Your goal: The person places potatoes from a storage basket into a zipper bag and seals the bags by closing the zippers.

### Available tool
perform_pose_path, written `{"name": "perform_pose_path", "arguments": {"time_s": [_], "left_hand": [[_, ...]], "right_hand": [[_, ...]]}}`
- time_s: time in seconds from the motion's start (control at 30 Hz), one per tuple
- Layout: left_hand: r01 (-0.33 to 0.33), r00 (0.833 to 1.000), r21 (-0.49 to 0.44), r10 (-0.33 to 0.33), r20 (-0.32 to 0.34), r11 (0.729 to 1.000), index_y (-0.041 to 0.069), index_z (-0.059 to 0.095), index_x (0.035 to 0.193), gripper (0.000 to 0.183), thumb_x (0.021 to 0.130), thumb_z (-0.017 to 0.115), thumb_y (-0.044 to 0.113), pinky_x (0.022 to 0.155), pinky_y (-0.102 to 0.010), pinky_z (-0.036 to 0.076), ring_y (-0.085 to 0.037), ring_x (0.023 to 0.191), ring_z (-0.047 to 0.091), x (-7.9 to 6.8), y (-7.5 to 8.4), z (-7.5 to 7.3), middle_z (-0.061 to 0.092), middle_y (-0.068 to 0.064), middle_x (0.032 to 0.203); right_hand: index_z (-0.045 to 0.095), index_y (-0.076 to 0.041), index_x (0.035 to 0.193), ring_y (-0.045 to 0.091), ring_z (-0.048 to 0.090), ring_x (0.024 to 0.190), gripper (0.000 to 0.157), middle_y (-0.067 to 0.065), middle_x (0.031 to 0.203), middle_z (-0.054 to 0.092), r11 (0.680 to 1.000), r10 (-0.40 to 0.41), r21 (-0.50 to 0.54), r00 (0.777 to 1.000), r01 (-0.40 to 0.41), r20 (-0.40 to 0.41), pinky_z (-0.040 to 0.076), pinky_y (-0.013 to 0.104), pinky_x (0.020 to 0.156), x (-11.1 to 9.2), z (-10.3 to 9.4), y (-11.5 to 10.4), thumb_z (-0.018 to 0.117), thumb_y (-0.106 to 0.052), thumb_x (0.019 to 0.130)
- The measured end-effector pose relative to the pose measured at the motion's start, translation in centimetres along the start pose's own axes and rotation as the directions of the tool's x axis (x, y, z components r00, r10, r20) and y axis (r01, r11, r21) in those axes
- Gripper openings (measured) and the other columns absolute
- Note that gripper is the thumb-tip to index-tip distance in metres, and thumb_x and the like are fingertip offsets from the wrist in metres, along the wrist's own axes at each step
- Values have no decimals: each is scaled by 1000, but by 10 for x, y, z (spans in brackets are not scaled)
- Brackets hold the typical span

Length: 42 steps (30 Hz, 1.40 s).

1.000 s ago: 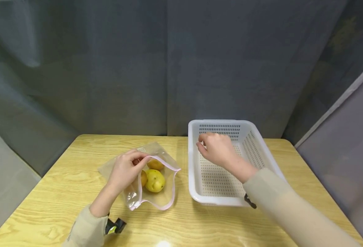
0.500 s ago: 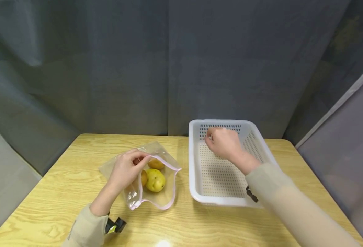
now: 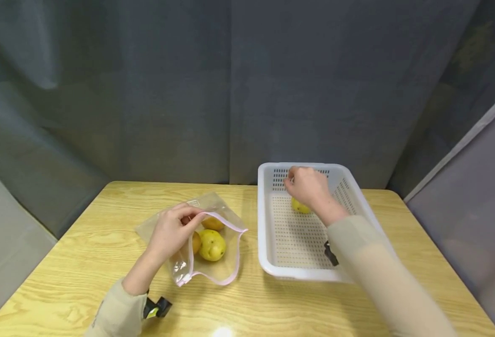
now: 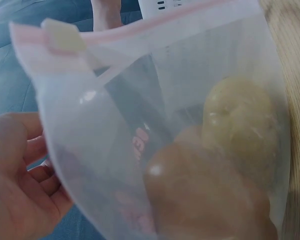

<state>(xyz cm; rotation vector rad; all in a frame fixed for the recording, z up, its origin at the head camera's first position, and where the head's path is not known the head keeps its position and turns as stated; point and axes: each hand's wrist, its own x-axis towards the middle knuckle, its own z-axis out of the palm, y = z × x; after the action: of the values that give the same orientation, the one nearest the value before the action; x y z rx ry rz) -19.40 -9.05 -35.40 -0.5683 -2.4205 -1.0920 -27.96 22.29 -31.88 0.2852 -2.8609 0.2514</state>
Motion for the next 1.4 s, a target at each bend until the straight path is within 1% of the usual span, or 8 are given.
{"name": "perform_pose_path", "arguments": {"time_s": [0.33, 0.5, 0.6, 0.67, 0.87, 1.13, 1.2, 1.4], "left_hand": [[1, 1000, -2, -1, 8, 1000, 15, 73, 86, 12, 84, 66, 24, 50, -18, 40, -4, 56, 46, 0, 0, 1, 54, 9, 66], [2, 1000, -6, -2, 2, 1000, 15, 73, 85, 11, 84, 66, 24, 50, -18, 40, -4, 56, 46, -1, 0, 1, 54, 9, 66], [8, 1000, -5, -8, 4, 1000, 15, 73, 85, 11, 84, 66, 24, 50, -18, 40, -4, 56, 46, -2, 0, 0, 55, 9, 67], [15, 1000, -6, -15, 7, 1000, 15, 73, 85, 12, 84, 66, 24, 50, -18, 40, -4, 56, 46, -2, 0, 0, 55, 9, 67], [20, 1000, -5, -20, 4, 1000, 15, 73, 85, 12, 84, 66, 24, 50, -18, 40, -4, 56, 46, -2, 1, 0, 55, 9, 66], [26, 1000, -1, -26, 7, 1000, 15, 73, 85, 10, 83, 67, 23, 51, -18, 41, -3, 57, 47, -2, 2, 0, 57, 9, 69], [29, 1000, -2, -29, 7, 1000, 15, 73, 85, 10, 83, 67, 23, 51, -18, 41, -3, 57, 47, -3, 2, 0, 57, 9, 69], [28, 1000, 1, -28, 9, 1000, 14, 73, 86, 12, 83, 66, 23, 51, -18, 41, -4, 57, 47, -4, 1, -1, 56, 9, 68]], "right_hand": [[64, -5, 94, 22, 58, 62, 30, 12, 86, 67, 998, 54, -17, 998, -53, 29, 45, 37, 52, 4, 6, 4, 53, -31, 87], [63, -3, 102, 30, 62, 76, 35, 16, 97, 66, 997, 79, -29, 994, -77, 72, 48, 45, 61, 6, 12, 7, 52, -33, 88], [62, -2, 107, 34, 61, 86, 40, 18, 103, 64, 993, 112, -37, 987, -108, 112, 47, 48, 67, 8, 17, 9, 51, -36, 88], [61, -1, 109, 35, 61, 88, 43, 19, 104, 64, 991, 135, -45, 982, -130, 134, 47, 48, 68, 9, 20, 10, 50, -37, 88], [61, 0, 108, 31, 61, 83, 45, 19, 102, 64, 981, 190, -63, 972, -182, 141, 47, 44, 64, 12, 26, 16, 52, -39, 88], [57, 1, 111, 29, 59, 81, 47, 20, 104, 62, 973, 228, -65, 957, -220, 178, 47, 45, 67, 12, 33, 18, 52, -40, 88], [56, 1, 113, 31, 60, 85, 49, 21, 106, 61, 973, 228, -62, 955, -220, 192, 47, 46, 69, 12, 35, 18, 55, -40, 87], [47, 4, 123, 40, 53, 104, 57, 25, 117, 54, 972, 232, -43, 932, -229, 279, 43, 52, 84, 12, 37, 19, 57, -39, 86]]}}
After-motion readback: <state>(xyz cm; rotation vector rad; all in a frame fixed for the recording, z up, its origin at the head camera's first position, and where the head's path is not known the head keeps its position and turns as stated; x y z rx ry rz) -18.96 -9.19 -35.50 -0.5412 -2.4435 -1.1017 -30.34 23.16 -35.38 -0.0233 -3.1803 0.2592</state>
